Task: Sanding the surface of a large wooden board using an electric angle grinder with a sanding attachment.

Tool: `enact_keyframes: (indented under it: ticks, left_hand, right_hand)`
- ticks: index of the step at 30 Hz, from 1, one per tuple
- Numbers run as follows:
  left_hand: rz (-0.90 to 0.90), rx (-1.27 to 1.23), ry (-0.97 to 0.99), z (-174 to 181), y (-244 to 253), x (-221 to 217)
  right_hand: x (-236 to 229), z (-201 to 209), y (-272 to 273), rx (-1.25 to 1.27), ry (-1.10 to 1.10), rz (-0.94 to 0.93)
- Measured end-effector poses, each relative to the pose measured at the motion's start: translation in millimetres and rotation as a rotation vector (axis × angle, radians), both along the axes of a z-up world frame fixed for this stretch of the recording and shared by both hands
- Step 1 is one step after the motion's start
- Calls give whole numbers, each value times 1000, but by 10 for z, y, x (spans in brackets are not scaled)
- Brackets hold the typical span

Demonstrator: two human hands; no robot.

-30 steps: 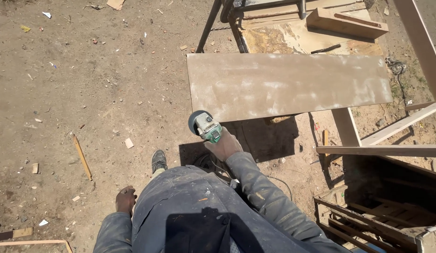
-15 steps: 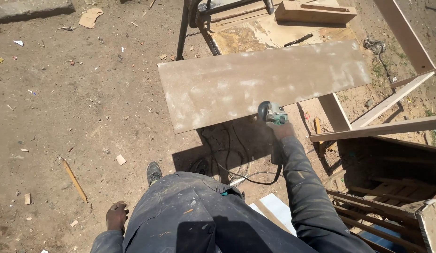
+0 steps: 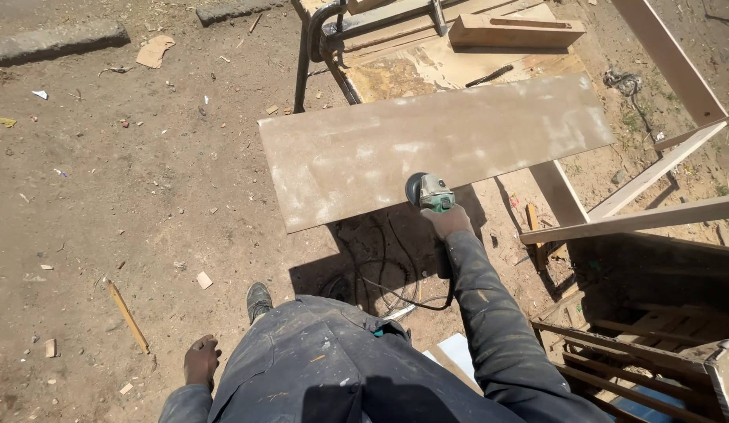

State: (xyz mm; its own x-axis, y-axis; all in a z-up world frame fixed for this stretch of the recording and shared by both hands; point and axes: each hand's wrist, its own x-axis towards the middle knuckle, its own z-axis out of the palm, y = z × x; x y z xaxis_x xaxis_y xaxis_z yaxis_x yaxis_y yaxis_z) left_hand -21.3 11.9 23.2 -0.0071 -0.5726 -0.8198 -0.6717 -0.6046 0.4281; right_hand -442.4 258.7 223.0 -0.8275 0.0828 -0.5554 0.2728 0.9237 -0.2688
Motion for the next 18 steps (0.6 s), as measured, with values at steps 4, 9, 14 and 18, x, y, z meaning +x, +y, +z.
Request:
enact_keyframes:
  ticks: [4, 9, 14, 18]
  left_hand:
    - [38, -21, -3, -36, -11, 68]
    - [53, 8, -36, -269, 54, 257]
    - [-43, 96, -171, -196, 77, 107]
    - [-112, 15, -33, 44, 30, -84]
  right_hand:
    - [-414, -185, 326, 27, 73, -143]
    - [-330, -86, 203, 14, 69, -221]
    - [274, 44, -371, -28, -15, 49]
    - [205, -88, -290, -32, -2, 76]
